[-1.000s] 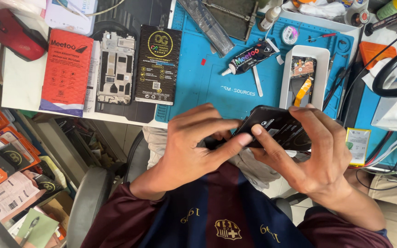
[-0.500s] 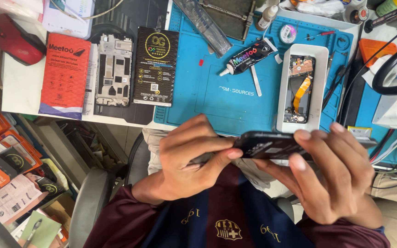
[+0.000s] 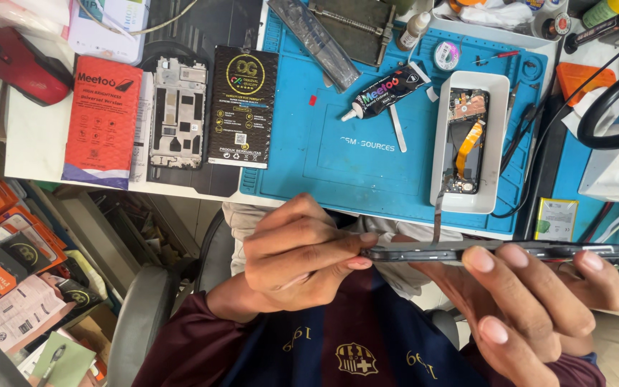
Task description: The person works at a repair bench with a disassembled phone. They use a tool to clean adhesive residue from the old screen frame, peel the protective backing from a replacement display, align its flex cable, press the new screen onto the phone body, and smooth a black protective sheet over the assembly.
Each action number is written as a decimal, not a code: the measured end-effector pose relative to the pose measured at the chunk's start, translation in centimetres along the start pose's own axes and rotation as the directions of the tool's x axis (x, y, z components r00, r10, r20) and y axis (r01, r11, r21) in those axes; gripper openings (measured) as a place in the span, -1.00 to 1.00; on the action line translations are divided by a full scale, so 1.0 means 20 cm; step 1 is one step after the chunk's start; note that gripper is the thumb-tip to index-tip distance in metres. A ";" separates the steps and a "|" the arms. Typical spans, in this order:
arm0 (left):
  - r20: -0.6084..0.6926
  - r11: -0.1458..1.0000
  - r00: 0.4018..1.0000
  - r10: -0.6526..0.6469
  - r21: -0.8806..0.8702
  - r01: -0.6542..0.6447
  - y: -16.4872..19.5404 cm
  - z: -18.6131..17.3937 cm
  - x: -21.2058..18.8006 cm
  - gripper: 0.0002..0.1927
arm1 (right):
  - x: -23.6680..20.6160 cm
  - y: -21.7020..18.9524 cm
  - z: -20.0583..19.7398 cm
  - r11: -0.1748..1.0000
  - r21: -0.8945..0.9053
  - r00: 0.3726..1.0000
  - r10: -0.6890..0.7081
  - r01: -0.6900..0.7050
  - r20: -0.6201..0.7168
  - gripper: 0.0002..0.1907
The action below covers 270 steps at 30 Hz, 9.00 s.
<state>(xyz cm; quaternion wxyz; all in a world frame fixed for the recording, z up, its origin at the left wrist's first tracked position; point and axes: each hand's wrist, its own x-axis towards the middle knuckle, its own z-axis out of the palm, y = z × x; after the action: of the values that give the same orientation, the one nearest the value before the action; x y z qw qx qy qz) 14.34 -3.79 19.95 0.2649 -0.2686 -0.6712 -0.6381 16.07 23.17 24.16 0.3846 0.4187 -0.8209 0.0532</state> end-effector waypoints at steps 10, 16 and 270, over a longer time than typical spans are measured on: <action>0.011 0.993 0.998 0.059 0.099 -0.060 -0.02 0.00 0.03 -0.72 | 0.02 0.00 0.00 0.998 0.063 0.998 -0.005 0.001 0.057 -0.10; 0.055 0.972 0.991 0.124 0.192 -0.132 0.00 -0.04 0.11 -0.55 | -0.05 0.01 0.03 0.997 0.075 1.000 0.011 -0.011 -0.005 -0.04; 0.041 0.962 0.969 -0.242 0.139 0.235 -0.20 -0.04 0.24 -0.74 | -0.05 -0.06 0.50 -0.185 0.896 0.386 0.853 -0.404 0.351 -0.78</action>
<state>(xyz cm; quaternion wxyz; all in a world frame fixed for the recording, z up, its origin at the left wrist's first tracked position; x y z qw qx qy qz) 8.09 -4.62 20.55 0.1839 -0.1859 -0.7469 -0.6114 11.42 18.99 16.29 0.1292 0.0379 -0.6088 0.7818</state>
